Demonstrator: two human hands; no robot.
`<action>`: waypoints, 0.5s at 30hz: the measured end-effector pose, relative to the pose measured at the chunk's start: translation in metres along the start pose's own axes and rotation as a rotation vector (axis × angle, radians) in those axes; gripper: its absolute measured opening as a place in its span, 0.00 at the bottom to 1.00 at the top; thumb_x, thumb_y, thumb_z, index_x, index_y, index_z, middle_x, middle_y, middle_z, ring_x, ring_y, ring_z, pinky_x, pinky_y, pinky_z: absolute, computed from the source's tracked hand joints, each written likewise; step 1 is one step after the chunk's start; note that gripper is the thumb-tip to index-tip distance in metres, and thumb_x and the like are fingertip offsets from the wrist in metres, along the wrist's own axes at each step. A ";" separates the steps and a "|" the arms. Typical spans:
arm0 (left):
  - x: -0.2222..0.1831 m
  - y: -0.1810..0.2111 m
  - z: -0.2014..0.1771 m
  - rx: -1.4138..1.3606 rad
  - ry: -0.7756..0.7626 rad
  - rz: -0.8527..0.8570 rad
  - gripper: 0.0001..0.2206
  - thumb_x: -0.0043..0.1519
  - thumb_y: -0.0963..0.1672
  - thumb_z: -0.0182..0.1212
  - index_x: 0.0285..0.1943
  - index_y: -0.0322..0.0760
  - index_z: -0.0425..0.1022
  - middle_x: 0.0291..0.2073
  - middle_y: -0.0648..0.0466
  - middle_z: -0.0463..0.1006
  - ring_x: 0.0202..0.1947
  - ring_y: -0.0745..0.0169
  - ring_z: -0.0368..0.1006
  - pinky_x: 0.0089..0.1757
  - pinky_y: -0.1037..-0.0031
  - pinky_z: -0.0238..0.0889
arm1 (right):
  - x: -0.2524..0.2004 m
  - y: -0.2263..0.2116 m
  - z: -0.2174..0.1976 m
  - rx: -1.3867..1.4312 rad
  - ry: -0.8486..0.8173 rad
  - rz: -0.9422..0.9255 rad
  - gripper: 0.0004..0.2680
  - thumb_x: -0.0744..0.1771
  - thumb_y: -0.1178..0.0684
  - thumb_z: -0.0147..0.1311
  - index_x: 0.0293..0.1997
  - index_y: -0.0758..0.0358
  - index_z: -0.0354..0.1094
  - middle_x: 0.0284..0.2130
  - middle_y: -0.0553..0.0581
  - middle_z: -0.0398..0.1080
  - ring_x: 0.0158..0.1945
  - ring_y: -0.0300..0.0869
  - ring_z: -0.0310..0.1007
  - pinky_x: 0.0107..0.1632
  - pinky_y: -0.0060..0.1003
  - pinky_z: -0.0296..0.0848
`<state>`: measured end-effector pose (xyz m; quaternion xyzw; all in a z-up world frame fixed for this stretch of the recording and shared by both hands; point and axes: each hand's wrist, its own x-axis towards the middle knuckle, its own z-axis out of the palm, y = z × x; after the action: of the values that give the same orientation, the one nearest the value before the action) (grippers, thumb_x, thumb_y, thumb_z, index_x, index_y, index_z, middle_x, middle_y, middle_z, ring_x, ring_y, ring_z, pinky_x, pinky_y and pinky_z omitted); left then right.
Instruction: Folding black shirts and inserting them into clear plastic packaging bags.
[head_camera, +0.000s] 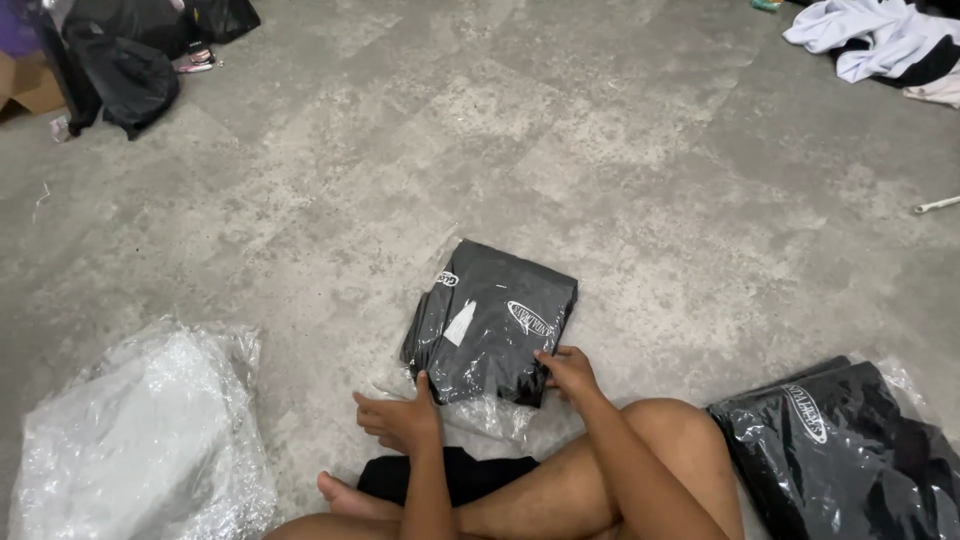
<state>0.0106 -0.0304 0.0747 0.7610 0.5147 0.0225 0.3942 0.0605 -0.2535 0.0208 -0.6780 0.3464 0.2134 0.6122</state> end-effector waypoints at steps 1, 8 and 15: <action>0.000 -0.005 0.005 0.030 0.071 0.156 0.41 0.49 0.52 0.63 0.64 0.29 0.42 0.53 0.39 0.54 0.53 0.43 0.55 0.49 0.57 0.55 | 0.003 0.002 0.000 -0.038 0.003 -0.021 0.19 0.59 0.47 0.57 0.50 0.64 0.60 0.31 0.60 0.69 0.27 0.42 0.66 0.22 0.30 0.56; 0.014 -0.025 0.028 -0.613 -0.339 -0.192 0.18 0.57 0.45 0.54 0.51 0.25 0.68 0.35 0.45 0.73 0.27 0.62 0.66 0.26 0.77 0.62 | 0.010 0.017 0.002 -0.152 -0.083 -0.031 0.06 0.62 0.57 0.54 0.37 0.66 0.65 0.22 0.60 0.67 0.19 0.44 0.69 0.16 0.30 0.54; 0.056 -0.007 0.004 0.066 -0.104 0.218 0.24 0.58 0.55 0.39 0.57 0.45 0.68 0.60 0.43 0.58 0.58 0.43 0.56 0.52 0.50 0.50 | -0.063 -0.017 0.004 -0.560 -0.991 0.095 0.11 0.63 0.48 0.55 0.39 0.67 0.69 0.34 0.58 0.73 0.33 0.40 0.75 0.26 0.27 0.70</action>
<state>0.0335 0.0127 0.0471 0.8252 0.4082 0.0085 0.3904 0.0309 -0.2364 0.0770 -0.6169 -0.0219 0.6168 0.4884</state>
